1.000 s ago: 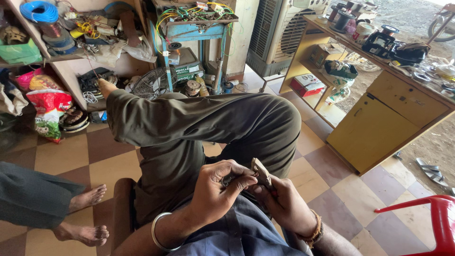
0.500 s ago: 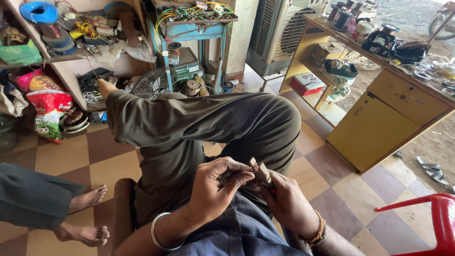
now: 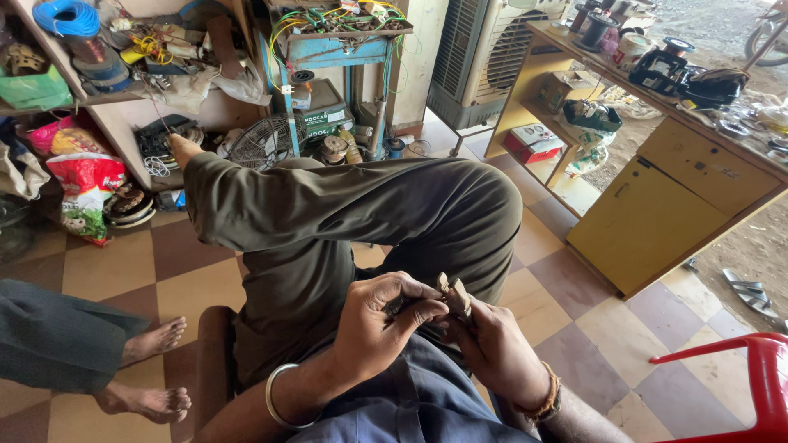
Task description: The person sits cross-legged and uses pliers to strip the insulation from a small copper wire. They then twist the exposed strands together with their fingers.
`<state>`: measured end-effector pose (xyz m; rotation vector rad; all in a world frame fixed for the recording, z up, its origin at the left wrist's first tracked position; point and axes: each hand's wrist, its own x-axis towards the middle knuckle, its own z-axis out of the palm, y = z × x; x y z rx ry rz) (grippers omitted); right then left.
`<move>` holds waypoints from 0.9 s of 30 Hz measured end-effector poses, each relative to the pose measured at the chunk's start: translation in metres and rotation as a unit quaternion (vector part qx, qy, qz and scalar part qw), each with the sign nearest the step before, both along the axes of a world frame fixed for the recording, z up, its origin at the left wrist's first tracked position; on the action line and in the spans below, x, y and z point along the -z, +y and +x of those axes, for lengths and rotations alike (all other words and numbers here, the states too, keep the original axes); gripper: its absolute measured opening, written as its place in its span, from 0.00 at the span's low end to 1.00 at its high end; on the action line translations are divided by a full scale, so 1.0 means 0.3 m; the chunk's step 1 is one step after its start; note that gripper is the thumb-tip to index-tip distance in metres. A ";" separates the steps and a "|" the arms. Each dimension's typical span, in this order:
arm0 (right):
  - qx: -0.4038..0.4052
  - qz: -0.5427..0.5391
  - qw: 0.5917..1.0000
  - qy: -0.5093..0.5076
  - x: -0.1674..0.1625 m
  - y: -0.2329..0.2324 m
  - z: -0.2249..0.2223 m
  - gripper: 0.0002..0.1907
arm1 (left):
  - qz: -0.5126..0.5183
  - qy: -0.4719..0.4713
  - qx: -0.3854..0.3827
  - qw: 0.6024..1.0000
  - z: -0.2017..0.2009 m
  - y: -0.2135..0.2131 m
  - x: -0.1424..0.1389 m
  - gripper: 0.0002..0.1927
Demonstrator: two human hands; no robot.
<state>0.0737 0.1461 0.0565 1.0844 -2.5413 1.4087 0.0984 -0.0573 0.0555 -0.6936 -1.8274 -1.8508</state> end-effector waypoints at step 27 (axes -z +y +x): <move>0.001 0.006 0.995 0.096 -0.010 0.011 -0.008 0.10 | -0.007 0.000 -0.002 1.000 -0.009 0.022 -0.008 0.04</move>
